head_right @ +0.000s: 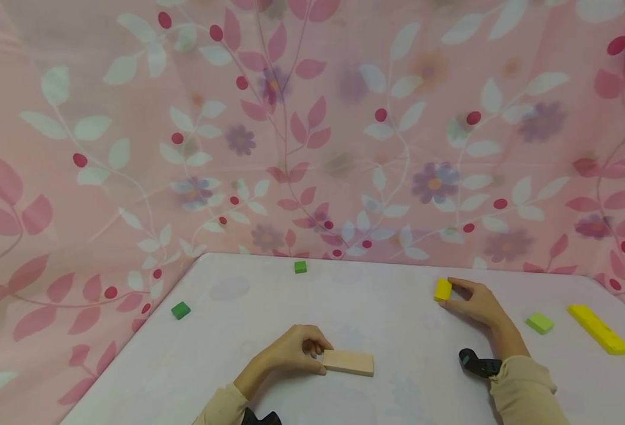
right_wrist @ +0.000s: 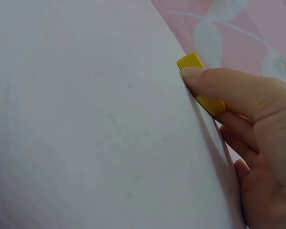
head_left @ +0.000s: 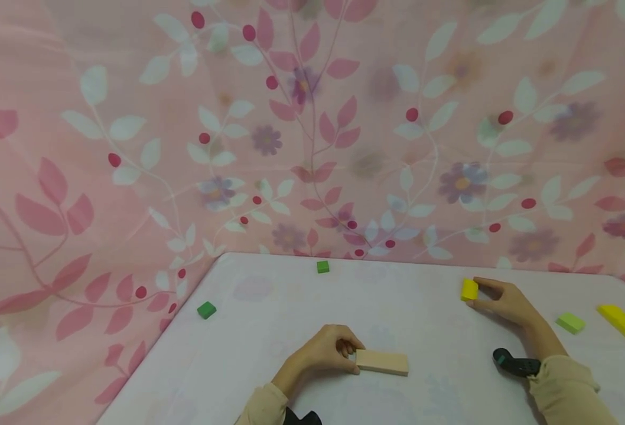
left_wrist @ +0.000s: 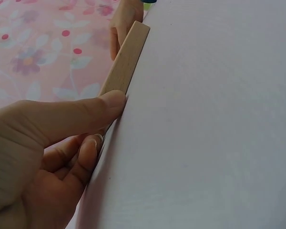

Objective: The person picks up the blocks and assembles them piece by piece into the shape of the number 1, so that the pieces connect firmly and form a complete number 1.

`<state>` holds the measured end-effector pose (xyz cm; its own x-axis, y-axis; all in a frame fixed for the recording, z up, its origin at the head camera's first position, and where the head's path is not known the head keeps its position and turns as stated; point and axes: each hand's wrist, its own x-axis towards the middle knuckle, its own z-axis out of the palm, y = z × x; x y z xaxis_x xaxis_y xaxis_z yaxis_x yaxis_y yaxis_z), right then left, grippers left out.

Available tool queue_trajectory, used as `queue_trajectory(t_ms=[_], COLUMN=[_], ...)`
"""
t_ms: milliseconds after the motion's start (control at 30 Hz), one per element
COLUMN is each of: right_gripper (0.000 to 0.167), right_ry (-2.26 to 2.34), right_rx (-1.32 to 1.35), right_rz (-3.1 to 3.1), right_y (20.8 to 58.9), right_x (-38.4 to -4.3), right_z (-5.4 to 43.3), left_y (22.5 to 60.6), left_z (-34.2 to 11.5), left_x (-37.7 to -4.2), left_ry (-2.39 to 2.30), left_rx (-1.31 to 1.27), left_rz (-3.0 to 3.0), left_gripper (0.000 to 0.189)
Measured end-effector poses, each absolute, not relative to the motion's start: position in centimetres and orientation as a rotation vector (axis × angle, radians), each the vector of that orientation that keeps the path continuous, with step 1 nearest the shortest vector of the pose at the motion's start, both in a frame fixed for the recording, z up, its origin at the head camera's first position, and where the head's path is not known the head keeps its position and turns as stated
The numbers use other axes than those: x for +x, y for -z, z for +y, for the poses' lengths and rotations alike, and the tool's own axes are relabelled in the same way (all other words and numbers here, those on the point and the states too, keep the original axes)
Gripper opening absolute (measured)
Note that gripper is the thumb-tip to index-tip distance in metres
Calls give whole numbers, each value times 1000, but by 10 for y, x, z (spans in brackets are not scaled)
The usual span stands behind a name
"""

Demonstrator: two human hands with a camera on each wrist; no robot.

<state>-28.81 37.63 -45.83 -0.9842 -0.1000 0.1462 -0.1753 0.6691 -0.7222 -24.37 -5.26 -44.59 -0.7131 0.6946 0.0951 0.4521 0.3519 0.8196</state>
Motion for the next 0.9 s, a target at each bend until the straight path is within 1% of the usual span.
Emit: queue_trajectory(t_ms=[300,400,533,633,767,900], right_gripper=[72,70,72,69,58,56], right_ry=[-1185,-1163,-1184,-1191,-1184,-1200], right_rx=[121,93,65,121,251,300], right_rz=[-2729,-2726,-2752,-2731,-2653,-2628], right_y=[460,457,452,449,445,438], right_x=[-283,-278,-269,-264,-259,-254], right_z=[374,373,370,366,358,346], left_y=[448,449,449,448,448,448], left_z=[-53,-53,-53,-53,-53,-53], left_x=[-244,-243,-243,-243,-244,-244], left_ry=[-1314,-1325,-1333,-1340,-1349,-1354], left_rx=[1047,1040,1022,1014,1009,1008], left_rz=[2324,2316,2305,2299,2288,2279], left_gripper=[34,34,34,34,34,34])
